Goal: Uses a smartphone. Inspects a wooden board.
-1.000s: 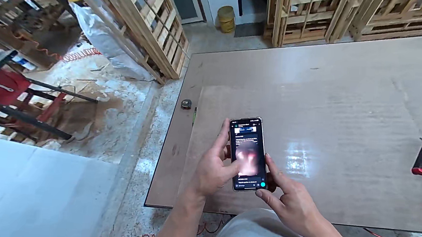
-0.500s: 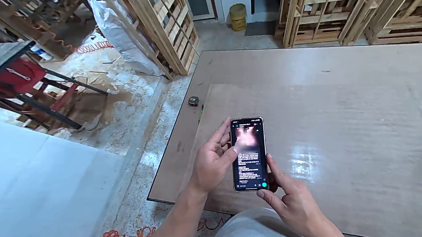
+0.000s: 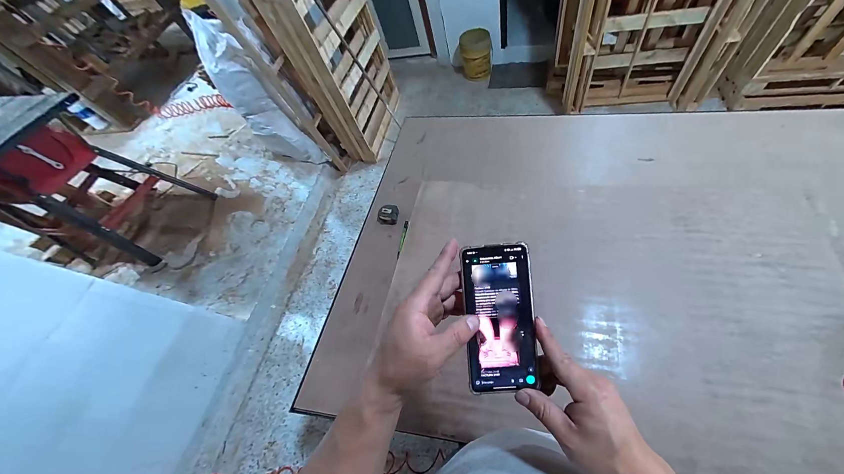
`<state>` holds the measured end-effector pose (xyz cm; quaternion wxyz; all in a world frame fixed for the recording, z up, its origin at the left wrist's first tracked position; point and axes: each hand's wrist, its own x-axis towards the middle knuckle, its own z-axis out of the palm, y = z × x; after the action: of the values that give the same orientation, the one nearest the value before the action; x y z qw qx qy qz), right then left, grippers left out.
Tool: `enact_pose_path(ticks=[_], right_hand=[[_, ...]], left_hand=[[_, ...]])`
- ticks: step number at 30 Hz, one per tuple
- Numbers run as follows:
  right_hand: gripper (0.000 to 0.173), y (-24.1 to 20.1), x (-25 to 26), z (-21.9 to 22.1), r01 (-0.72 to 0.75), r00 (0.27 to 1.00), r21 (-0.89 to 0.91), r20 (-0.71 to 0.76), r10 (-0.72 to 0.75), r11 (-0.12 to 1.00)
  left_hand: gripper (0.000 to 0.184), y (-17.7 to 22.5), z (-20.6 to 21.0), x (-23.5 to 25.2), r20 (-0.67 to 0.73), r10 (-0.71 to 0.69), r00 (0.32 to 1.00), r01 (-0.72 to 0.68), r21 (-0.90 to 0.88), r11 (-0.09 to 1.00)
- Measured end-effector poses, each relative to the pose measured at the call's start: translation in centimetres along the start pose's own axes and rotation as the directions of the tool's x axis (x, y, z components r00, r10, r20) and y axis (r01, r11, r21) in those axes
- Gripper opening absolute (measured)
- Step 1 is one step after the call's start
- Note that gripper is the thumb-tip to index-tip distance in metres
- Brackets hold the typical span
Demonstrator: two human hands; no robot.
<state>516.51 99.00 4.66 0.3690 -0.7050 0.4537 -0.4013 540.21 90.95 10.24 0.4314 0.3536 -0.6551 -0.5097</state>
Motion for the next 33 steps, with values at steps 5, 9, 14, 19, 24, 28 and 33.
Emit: enact_pose_path(ticks=[5,9,14,19,24,28,33], right_hand=[[0.074,0.3,-0.1,0.3,0.039,0.999,0.016,-0.002,-0.039,0.999],[0.074,0.2,-0.1,0.4,0.048,0.999,0.004,-0.024,-0.048,0.999],[0.075,0.0,-0.1,0.4,0.060,0.998,0.002,-0.028,-0.060,0.998],[0.076,-0.2,-0.2,0.5,0.053,0.998,0.021,-0.023,-0.053,0.998],[0.076,-0.3,-0.2,0.6,0.066,0.997,0.019,-0.035,-0.065,0.998],[0.075,-0.3,-0.3,0.5,0.066,0.998,0.015,-0.019,-0.066,0.998],[0.076,-0.5,-0.4,0.6,0.061,0.998,0.002,-0.016,-0.061,0.998]], left_hand=[[0.057,0.9,-0.1,0.5,-0.119,0.043,0.992,-0.047,-0.035,0.998],[0.072,0.9,-0.2,0.5,-0.062,0.039,0.997,-0.036,0.047,0.998],[0.069,0.5,0.6,0.4,-0.130,0.013,0.991,0.006,0.142,0.990],[0.073,0.7,0.2,0.3,-0.069,0.017,0.997,-0.010,0.098,0.995],[0.080,0.7,0.2,0.0,-0.080,0.036,0.996,-0.028,0.103,0.994],[0.050,1.1,0.4,0.0,-0.167,0.074,0.983,-0.062,0.078,0.995],[0.059,1.2,0.1,-0.3,-0.119,0.073,0.990,-0.065,0.070,0.995]])
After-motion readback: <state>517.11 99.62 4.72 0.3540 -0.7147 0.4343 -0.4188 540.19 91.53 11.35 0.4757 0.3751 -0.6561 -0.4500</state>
